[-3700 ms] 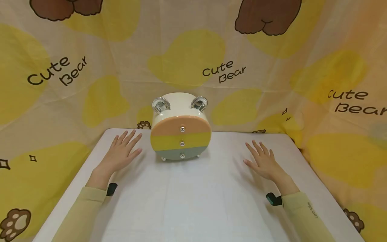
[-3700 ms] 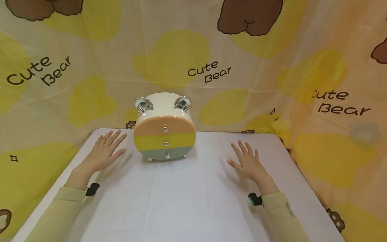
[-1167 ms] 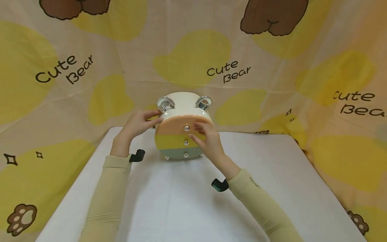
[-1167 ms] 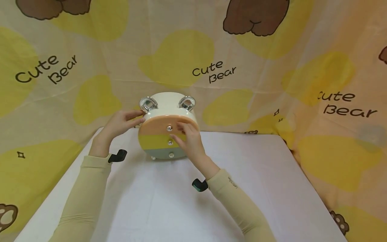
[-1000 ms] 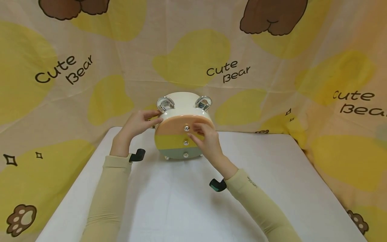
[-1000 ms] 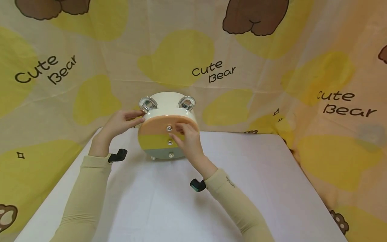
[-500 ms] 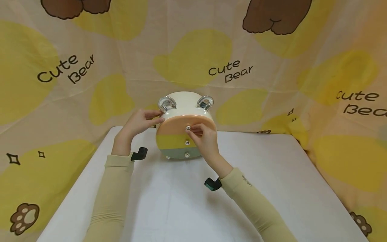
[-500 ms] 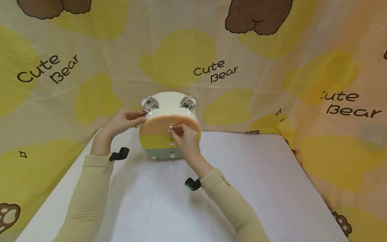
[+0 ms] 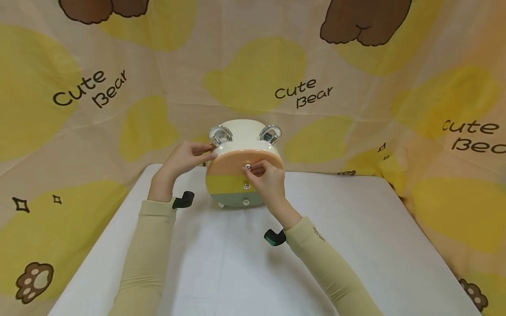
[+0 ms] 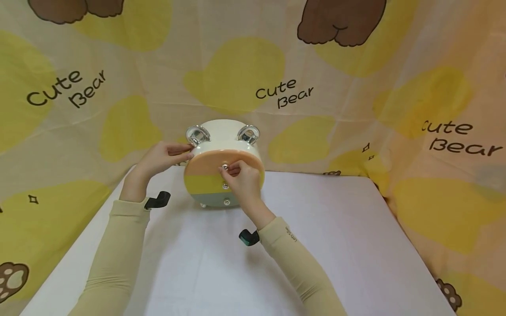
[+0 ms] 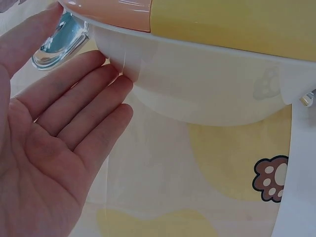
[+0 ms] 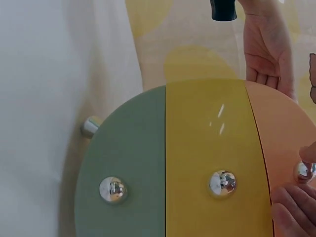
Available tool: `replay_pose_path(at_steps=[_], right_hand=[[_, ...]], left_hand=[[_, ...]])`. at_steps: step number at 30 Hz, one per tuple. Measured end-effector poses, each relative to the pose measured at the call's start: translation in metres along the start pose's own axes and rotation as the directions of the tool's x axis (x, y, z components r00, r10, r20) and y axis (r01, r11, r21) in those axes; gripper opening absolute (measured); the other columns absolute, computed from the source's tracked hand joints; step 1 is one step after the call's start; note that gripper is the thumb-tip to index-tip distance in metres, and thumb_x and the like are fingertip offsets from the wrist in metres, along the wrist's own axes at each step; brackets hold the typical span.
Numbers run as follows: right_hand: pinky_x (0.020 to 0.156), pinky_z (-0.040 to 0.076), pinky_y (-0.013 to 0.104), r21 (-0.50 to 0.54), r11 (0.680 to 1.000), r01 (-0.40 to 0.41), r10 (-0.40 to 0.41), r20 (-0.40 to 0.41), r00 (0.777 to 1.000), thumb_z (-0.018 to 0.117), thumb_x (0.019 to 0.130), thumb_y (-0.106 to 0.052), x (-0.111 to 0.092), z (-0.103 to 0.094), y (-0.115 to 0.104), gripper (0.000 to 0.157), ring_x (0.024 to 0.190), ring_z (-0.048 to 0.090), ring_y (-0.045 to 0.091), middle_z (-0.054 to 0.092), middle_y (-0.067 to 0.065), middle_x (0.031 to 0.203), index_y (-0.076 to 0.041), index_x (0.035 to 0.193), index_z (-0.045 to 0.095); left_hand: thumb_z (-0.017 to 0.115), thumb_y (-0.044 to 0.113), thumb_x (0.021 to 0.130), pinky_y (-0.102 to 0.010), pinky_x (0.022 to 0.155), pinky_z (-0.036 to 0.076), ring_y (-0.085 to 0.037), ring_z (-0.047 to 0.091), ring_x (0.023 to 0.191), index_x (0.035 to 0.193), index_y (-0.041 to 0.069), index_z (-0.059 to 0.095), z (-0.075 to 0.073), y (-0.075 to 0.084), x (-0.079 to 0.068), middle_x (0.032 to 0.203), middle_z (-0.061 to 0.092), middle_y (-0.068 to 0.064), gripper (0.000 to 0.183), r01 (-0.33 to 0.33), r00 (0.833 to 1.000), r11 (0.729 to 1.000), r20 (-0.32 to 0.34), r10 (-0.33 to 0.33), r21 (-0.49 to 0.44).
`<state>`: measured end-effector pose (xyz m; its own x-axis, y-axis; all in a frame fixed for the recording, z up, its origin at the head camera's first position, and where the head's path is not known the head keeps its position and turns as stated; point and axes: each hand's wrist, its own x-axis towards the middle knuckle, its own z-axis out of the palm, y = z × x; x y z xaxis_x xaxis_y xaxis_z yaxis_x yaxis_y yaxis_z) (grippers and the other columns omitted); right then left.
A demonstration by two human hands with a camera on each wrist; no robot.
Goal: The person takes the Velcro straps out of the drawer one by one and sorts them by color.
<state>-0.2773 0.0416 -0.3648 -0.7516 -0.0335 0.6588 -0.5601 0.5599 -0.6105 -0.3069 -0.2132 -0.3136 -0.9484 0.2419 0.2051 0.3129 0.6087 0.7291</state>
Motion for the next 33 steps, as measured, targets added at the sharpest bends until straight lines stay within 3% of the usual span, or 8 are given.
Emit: replay_pose_path(at_steps=[14, 25, 33], right_hand=[[0.056, 0.054, 0.017, 0.077, 0.997, -0.01, 0.013, -0.036, 0.999, 0.078, 0.076, -0.021, -0.004, 0.004, -0.003, 0.022, 0.061, 0.067, 0.013, 0.069, 0.006, 0.069, -0.004, 0.075, 0.065], [0.055, 0.053, 0.017, 0.036, 0.999, -0.015, 0.017, -0.051, 0.999, 0.077, 0.076, -0.026, -0.014, -0.002, -0.006, 0.022, 0.059, 0.066, 0.009, 0.07, 0.001, 0.069, -0.007, 0.075, 0.066], [0.056, 0.053, 0.014, 0.076, 0.997, -0.016, 0.019, -0.043, 0.999, 0.078, 0.076, -0.026, -0.022, -0.006, -0.009, 0.022, 0.06, 0.066, 0.007, 0.07, 0.001, 0.07, -0.008, 0.076, 0.065]], left_hand=[[0.071, 0.048, 0.081, -0.045, 0.099, 0.047, -0.026, 0.058, 0.12, 0.124, 0.015, 0.065, 0.0, 0.0, 0.0, 0.126, 0.063, -0.006, 0.055, 0.003, 1.0, 1.0, 0.005, -0.003, -0.007], [0.07, 0.052, 0.08, -0.045, 0.097, 0.048, -0.025, 0.058, 0.119, 0.125, 0.016, 0.064, -0.001, -0.001, 0.002, 0.125, 0.064, -0.006, 0.059, -0.005, 1.0, 1.0, 0.01, 0.004, 0.013], [0.07, 0.051, 0.08, -0.045, 0.095, 0.05, -0.026, 0.059, 0.118, 0.125, 0.015, 0.064, -0.002, 0.0, 0.001, 0.125, 0.064, -0.007, 0.058, -0.004, 1.0, 1.0, 0.004, 0.004, 0.021]])
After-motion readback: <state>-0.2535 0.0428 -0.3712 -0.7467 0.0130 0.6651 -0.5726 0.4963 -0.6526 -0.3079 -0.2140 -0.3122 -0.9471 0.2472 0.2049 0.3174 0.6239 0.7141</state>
